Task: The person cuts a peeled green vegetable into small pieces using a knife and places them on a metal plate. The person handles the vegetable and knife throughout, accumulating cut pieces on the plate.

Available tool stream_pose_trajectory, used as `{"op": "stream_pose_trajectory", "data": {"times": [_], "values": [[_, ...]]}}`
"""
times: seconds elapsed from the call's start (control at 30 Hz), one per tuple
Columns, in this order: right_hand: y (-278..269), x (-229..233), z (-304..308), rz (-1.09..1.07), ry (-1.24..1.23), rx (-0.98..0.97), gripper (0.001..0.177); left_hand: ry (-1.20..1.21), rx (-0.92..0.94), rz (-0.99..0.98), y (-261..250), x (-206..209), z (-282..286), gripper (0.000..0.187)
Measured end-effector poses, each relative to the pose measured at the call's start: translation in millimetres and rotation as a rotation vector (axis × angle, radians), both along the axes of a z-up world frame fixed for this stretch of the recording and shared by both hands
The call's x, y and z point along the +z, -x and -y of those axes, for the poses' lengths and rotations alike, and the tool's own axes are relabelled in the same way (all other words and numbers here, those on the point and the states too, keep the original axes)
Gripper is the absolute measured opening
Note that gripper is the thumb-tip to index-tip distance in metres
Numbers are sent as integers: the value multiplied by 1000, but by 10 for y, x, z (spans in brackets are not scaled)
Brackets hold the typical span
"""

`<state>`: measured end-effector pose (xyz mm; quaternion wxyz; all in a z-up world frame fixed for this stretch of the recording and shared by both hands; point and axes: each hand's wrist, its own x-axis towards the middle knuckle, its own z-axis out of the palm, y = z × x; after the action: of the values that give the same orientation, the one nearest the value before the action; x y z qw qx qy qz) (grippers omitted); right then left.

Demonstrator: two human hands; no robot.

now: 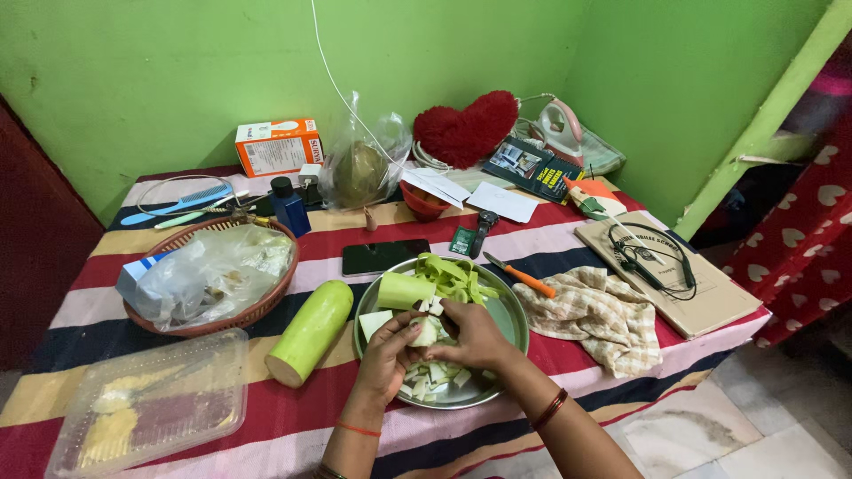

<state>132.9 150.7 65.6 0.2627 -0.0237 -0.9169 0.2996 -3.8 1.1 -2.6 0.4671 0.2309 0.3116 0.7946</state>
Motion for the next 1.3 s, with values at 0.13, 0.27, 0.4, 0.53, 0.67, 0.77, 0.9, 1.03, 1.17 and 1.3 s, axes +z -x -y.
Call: {"op": "stream_pose_trajectory", "data": {"times": [0.13,0.27,0.4,0.53,0.67,0.77,0.9,1.03,1.17,1.3], "values": [[20,60,46,-13,-79,36,77,38,-19,31,-14,-5,-10,23],[9,89,71,20,-53,39,79,20,-69,29,3,-32,-14,22],[10,63,59,-7,-71,59,75,24,-51,55,14,-61,-20,21],[39,8,51,8,-75,49,68,55,10,40,10,-63,-23,20],[43,-4,56,79,-85,-15,60,33,58,28,-2,-42,-27,21],[35,15,73,22,-107,15,54,28,71,13,0,-37,-35,23],[40,39,89,-51,-134,68,49,12,70,12,23,-49,-33,30],[44,31,88,-3,-177,25,46,-25,64,-7,24,-59,-32,30],[35,7,80,-34,-189,35,43,-49,76,5,31,-57,-32,30],[34,11,90,56,-246,-18,46,-47,109,10,27,-51,-41,29]]}}
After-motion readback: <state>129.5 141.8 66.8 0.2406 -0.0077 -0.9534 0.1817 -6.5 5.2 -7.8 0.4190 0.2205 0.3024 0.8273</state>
